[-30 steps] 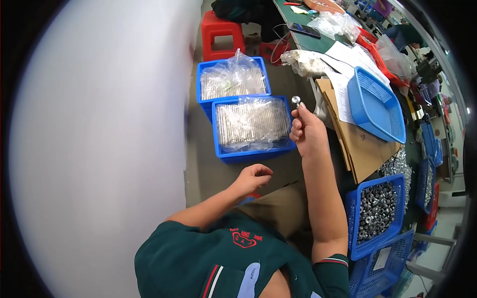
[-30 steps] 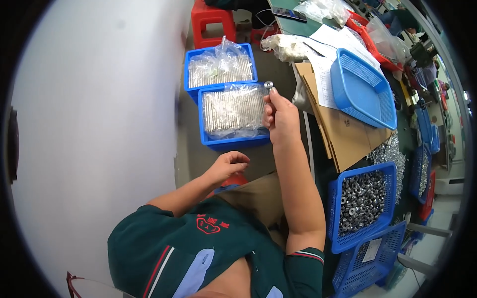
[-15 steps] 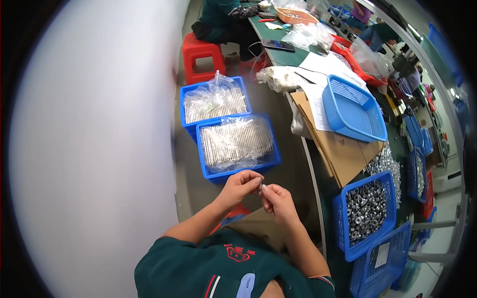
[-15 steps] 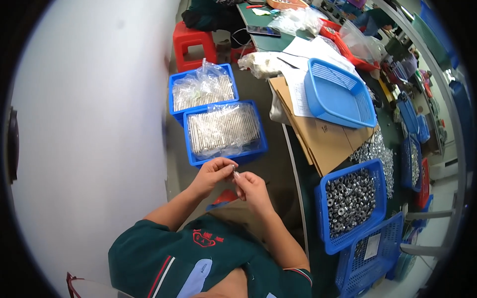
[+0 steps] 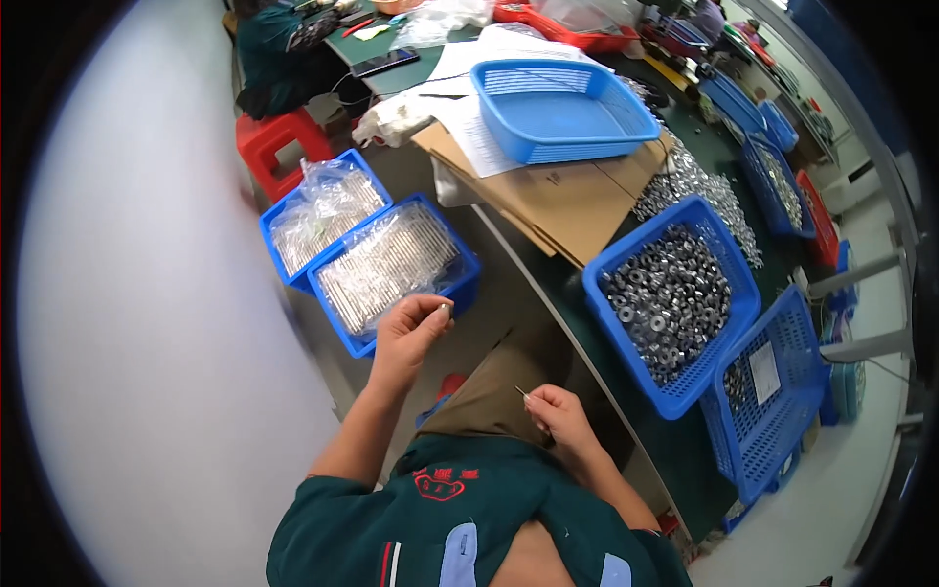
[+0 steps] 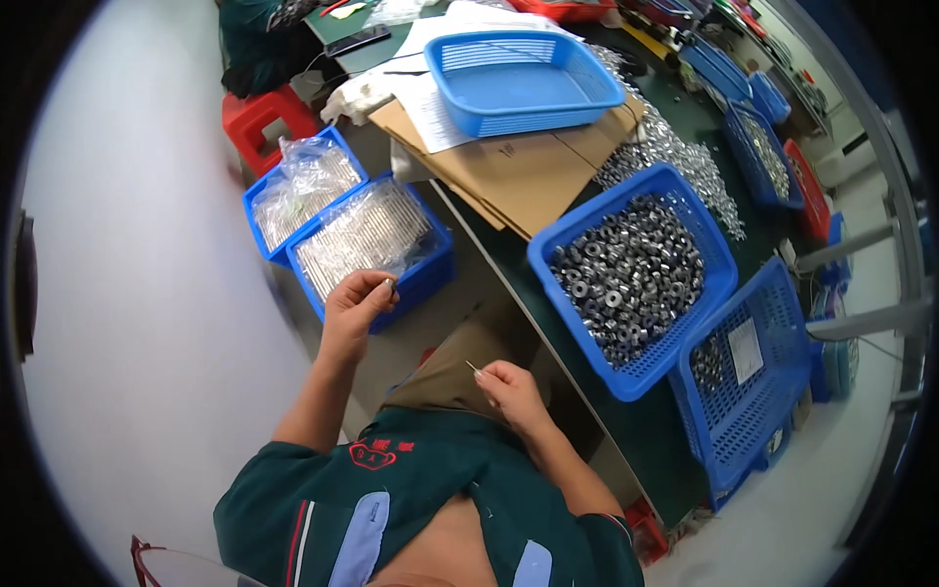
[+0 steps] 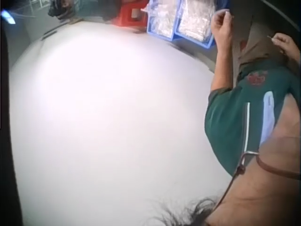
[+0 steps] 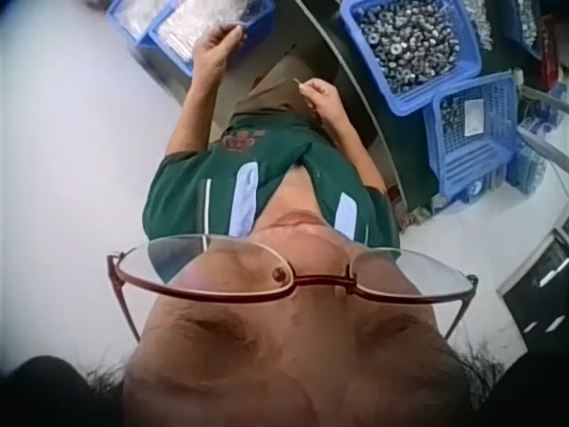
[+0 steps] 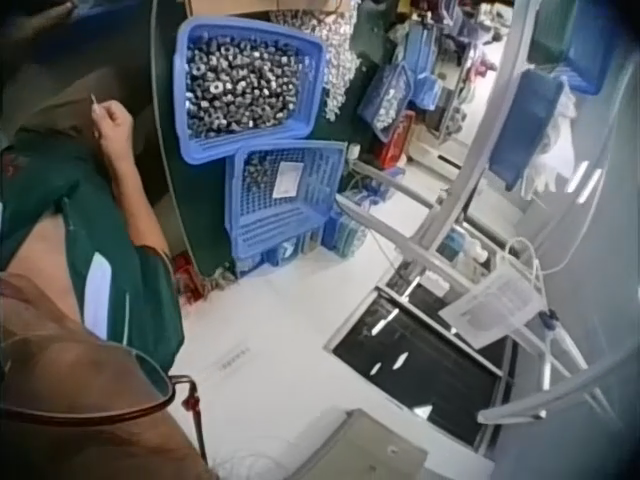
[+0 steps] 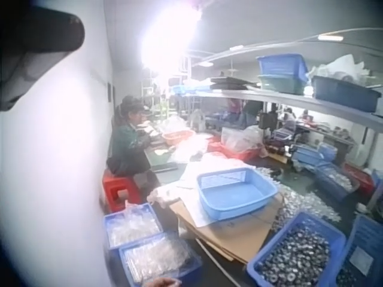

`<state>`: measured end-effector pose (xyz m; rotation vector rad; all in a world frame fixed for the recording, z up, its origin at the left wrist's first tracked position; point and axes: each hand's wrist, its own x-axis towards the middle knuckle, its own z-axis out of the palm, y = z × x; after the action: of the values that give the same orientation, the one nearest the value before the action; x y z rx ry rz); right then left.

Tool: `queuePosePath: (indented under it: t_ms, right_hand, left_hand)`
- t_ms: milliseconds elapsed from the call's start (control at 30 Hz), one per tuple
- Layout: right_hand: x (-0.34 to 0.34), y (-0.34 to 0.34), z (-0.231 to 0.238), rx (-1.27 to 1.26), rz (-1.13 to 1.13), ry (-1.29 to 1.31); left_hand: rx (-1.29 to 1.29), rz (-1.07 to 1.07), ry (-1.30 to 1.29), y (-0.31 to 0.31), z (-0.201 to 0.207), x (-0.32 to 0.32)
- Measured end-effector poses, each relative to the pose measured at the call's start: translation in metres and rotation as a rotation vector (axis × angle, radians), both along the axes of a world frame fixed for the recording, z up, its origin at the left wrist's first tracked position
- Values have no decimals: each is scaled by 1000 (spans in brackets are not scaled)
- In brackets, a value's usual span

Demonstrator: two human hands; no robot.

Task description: Assembling small metal cylindrical components by manually inserting pins into them on a factory assembly line.

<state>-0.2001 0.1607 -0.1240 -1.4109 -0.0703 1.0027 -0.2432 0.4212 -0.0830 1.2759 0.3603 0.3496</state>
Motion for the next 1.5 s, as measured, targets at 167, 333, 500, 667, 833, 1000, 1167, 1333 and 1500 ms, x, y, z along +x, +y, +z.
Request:
queuePosePath:
  t_ms: [167, 333, 500, 667, 833, 1000, 1167, 1333, 1500]
  right_hand:
    - [-23, -37, -34, -60, -97, -40]
    - [-37, -62, -45, -142, -165, -109]
    - [-42, -78, -40, -198, -238, -150]
    - [-47, -87, -35, -187, -314, -124]
    - [-44, -94, -41, -195, -317, -152]
    - [-40, -96, -32, -200, -315, -166]
    - [-47, -106, -14, -208, -327, -167]
    - [-56, -119, 21, -257, -284, -234]
    - [-55, -135, 48, -217, -293, -296]
  left_hand:
    - [442, -108, -105, -19, 40, 52]
    - [1089, 78, -353, -35, 68, 130]
    - [1452, 117, -463, -31, 46, 194]
    - [1528, 44, -333, -38, 33, 204]
    - [1380, 33, -321, -31, 28, 210]
    - [1323, 32, -258, -28, 31, 210]
    - [1294, 37, -243, -26, 27, 207]
    - [1302, 48, -226, -29, 23, 205]
    - [1340, 78, -274, -28, 25, 201]
